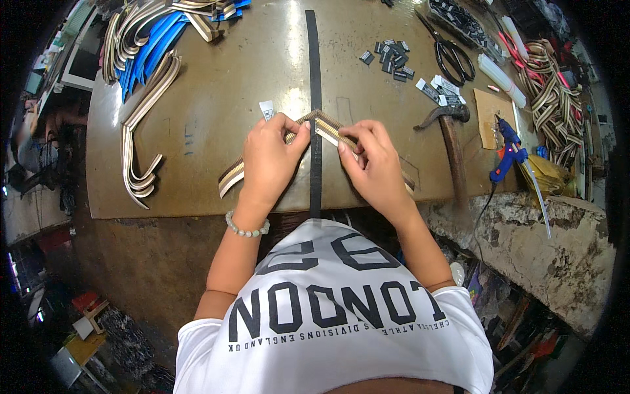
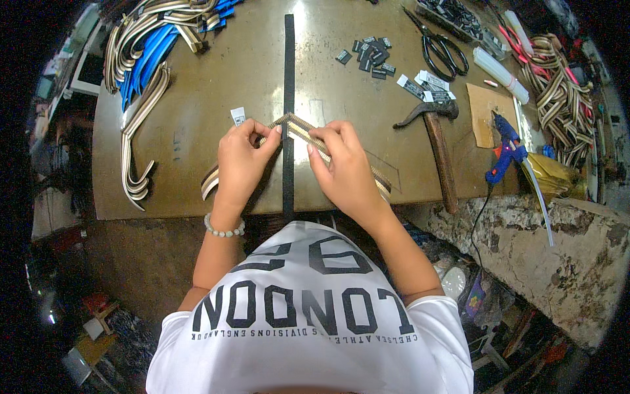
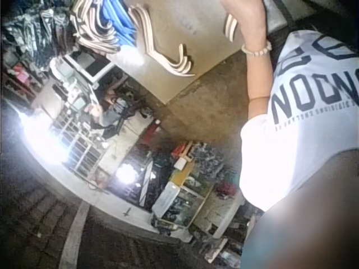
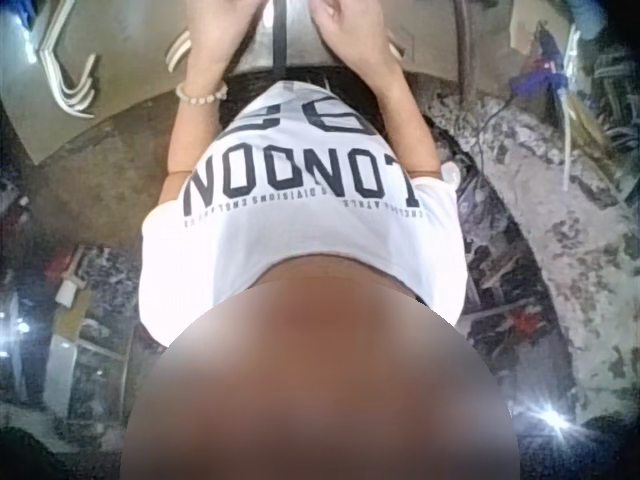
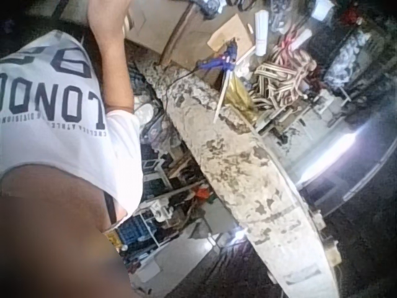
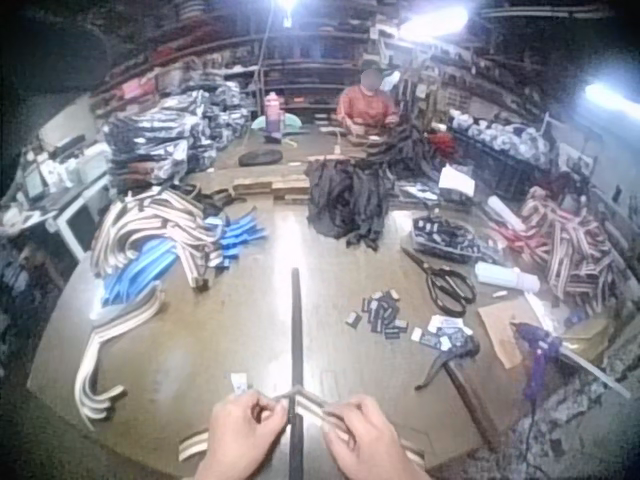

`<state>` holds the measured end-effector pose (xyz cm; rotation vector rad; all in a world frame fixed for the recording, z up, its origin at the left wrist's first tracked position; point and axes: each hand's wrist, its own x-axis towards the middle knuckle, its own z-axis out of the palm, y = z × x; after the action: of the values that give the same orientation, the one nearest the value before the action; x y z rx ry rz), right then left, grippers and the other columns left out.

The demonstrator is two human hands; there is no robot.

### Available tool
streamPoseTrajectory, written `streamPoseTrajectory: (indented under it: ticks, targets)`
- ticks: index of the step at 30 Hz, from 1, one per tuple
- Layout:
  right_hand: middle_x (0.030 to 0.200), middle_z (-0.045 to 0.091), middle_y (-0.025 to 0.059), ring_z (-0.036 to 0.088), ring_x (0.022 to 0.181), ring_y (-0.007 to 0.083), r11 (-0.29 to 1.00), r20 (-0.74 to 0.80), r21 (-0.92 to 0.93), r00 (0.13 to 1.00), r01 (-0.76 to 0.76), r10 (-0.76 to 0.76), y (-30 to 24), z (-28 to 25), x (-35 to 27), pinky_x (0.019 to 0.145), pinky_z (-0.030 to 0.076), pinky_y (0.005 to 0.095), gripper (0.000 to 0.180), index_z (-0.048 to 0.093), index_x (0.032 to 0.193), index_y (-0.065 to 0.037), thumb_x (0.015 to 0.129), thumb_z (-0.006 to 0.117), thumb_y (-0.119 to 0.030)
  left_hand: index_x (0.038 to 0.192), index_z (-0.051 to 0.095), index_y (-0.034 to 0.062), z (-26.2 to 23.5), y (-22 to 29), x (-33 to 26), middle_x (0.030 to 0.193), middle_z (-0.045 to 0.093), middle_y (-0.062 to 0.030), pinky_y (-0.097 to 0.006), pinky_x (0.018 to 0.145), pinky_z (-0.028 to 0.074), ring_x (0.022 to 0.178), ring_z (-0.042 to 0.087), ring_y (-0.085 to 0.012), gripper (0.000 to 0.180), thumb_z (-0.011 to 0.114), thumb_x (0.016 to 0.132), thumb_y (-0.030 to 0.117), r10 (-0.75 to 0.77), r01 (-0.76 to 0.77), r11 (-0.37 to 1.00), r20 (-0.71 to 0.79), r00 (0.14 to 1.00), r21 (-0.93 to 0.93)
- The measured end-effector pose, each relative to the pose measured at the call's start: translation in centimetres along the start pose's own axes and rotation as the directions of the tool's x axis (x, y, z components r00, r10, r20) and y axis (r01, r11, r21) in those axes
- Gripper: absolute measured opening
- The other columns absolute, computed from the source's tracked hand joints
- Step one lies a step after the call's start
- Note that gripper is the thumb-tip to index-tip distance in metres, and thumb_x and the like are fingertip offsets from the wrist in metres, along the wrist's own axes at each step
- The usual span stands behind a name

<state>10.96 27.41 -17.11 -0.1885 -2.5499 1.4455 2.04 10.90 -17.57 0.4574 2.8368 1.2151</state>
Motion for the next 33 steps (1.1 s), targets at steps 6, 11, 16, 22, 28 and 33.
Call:
streamPoseTrajectory:
  ticks: [6,11,16,22,28,33]
  targets:
    - [0.126,0.049,0.0162,0.055,0.106,0.0327,0.879,0.455,-0.056,0.796,0.473,-0.399,-2.4,-2.2,-2.2,0.093,0.045,0.0403,0.044,0.059,0.121,-0.004,0.078,0.068,-0.002,0.087,0.058,0.0035,0.2,0.0,0.2,0.075,0.062,-0.016,-0.045,0.065,0.047,0.07,0.061,-0.0354,0.025,0.07,0.087,0.025,0.065,-0.065,0.997,-0.015,0.998,0.035]
    - [0.12,0.052,0.0136,0.053,0.107,0.0327,0.81,0.442,-0.248,0.806,0.531,-0.393,-1.8,0.5,-3.4,0.09,0.047,0.0396,0.054,0.062,0.122,-0.009,0.07,0.069,0.0,0.094,0.056,0.0035,-0.4,0.2,0.2,0.075,0.061,-0.0145,-0.042,0.063,0.047,0.066,0.059,-0.032,0.022,0.068,0.089,0.022,-0.045,0.05,0.997,0.075,0.996,-0.054]
    - [0.111,0.056,0.0129,0.059,0.097,0.0305,0.858,0.386,-0.182,0.837,0.481,-0.388,-1.1,0.7,-2.2,0.081,0.051,0.0384,0.045,0.064,0.115,-0.005,0.07,0.068,0.0,0.102,0.067,0.0093,-1.1,-0.2,0.0,0.081,0.061,-0.0155,-0.04,0.065,0.048,0.07,0.06,-0.0303,0.014,0.066,0.091,0.018,0.079,-0.07,0.992,0.093,0.993,-0.103]
    - [0.096,0.061,0.0157,0.064,0.09,0.0328,0.86,0.313,-0.101,0.836,0.501,-0.45,-1.7,-0.7,4.6,0.075,0.053,0.0389,0.026,0.062,0.103,0.0,0.077,0.064,0.001,0.102,0.07,0.0111,-0.6,-0.6,-0.1,0.086,0.063,-0.0166,-0.042,0.067,0.049,0.076,0.063,-0.0326,0.014,0.067,0.089,0.018,0.103,-0.098,0.992,0.059,0.993,-0.082]
    - [0.091,0.062,0.0085,0.069,0.067,0.0152,0.945,0.437,0.159,0.878,-0.287,0.194,-0.3,-0.3,10.2,0.058,0.059,0.0257,0.01,0.063,0.099,0.006,0.091,0.065,-0.001,0.102,0.073,0.0102,-0.6,-0.5,-0.2,0.073,0.06,-0.0143,-0.036,0.062,0.045,0.065,0.057,-0.0263,0.016,0.07,0.087,0.017,0.088,-0.083,0.988,0.028,0.996,-0.133]
    - [0.093,0.058,0.0115,0.07,0.064,0.018,0.973,0.396,0.149,0.912,-0.177,0.106,0.3,0.0,9.8,0.054,0.059,0.0266,0.009,0.064,0.097,0.007,0.09,0.066,0.0,0.101,0.072,0.0111,-0.6,-0.5,-0.1,0.073,0.06,-0.0137,-0.037,0.06,0.046,0.062,0.057,-0.0262,0.016,0.069,0.089,0.021,0.085,-0.081,0.993,0.037,0.996,-0.089]
